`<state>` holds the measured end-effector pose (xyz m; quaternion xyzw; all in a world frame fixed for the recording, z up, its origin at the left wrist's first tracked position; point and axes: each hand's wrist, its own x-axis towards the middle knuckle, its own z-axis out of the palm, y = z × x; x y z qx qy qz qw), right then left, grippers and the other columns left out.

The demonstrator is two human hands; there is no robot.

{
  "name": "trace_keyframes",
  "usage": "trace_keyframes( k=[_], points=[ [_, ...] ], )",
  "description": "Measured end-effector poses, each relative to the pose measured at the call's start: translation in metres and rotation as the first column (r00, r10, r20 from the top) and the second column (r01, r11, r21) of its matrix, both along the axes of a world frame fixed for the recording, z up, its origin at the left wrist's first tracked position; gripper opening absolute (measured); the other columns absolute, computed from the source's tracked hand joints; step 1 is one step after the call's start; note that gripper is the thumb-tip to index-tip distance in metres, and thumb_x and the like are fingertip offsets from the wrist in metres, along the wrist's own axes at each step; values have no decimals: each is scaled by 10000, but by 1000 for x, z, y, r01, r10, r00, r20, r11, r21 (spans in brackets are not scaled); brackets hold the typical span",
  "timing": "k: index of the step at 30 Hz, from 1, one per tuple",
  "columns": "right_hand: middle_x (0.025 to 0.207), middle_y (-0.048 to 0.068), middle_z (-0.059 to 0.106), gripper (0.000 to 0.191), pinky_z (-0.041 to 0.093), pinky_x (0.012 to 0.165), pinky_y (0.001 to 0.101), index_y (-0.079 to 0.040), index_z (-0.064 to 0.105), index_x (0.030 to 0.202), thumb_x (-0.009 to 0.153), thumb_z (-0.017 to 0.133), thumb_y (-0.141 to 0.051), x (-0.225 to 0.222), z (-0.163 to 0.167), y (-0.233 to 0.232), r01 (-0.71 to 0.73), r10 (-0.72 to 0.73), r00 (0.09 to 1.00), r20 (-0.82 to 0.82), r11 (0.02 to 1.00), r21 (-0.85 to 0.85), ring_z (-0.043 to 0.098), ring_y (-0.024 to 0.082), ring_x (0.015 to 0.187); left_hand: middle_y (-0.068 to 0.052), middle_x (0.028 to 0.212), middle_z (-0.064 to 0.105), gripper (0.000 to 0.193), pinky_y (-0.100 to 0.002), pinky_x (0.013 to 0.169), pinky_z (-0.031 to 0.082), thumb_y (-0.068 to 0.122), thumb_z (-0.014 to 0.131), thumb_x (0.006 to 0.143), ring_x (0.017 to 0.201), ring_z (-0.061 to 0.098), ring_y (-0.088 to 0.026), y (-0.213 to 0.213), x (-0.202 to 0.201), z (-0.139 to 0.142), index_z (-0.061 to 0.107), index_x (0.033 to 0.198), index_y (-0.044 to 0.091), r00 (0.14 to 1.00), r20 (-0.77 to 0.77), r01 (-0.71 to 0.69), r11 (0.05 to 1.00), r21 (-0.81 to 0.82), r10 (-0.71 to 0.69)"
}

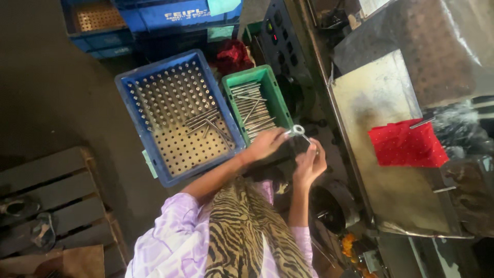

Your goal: The person repeatedly picks up metal rods from a green tray, presses them against a rotating grinding wheel while coolant flows, and then places the rods back into the tray. The cycle of picking, grinding, and returning is repeated throughout the clip.

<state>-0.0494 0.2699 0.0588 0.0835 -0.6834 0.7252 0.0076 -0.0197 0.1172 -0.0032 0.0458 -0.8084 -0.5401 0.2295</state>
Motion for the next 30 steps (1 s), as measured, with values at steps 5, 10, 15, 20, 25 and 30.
trace_keyframes(
  k=[5,10,15,20,25,30],
  points=[
    [664,-21,524,327,315,499,222,28,665,1205,1072,598,-262,2,4,-11,-64,68,996,-53,995,76,429,46,549,-90,959,617,420,-368,649,426,197,563,1075,757,556,-196,-4,10,29,456,1472,110,976,-27,196,821,536,-216],
    [884,-25,624,332,388,536,239,17,613,1236,1123,568,-292,4,-13,-13,-75,112,960,-257,986,151,487,50,609,-44,874,621,364,-307,586,410,198,631,1071,700,540,-141,6,13,48,488,1401,139,996,-21,85,798,597,-89],
    [532,-82,302,336,243,389,256,-122,610,951,1056,525,-430,-17,-34,23,-204,537,555,636,829,-521,269,60,404,-55,1000,742,402,-305,589,549,287,733,950,693,704,-189,-32,21,45,609,1310,158,811,-439,176,878,-445,-385],
    [530,-55,336,474,243,373,260,-139,519,789,1056,527,-531,-33,-62,35,-176,545,513,663,823,-540,296,83,389,-39,1023,739,345,-331,643,554,291,723,989,771,733,-240,-34,16,50,607,1223,65,902,-292,269,944,-191,-316],
    [752,-14,464,360,327,525,291,-76,564,992,1148,559,-400,-31,-76,37,-275,275,961,-6,961,-28,392,136,610,-22,907,650,208,-300,658,483,229,723,1060,781,616,-167,-19,-1,65,637,1133,54,950,-137,312,848,428,-281],
    [782,192,645,305,502,596,470,-45,602,1013,1095,525,-328,-32,-70,49,149,344,699,-627,787,598,637,419,678,24,661,473,233,-224,397,288,261,750,927,481,412,-49,-20,3,68,662,1061,92,725,230,174,496,850,-649]
  ],
)
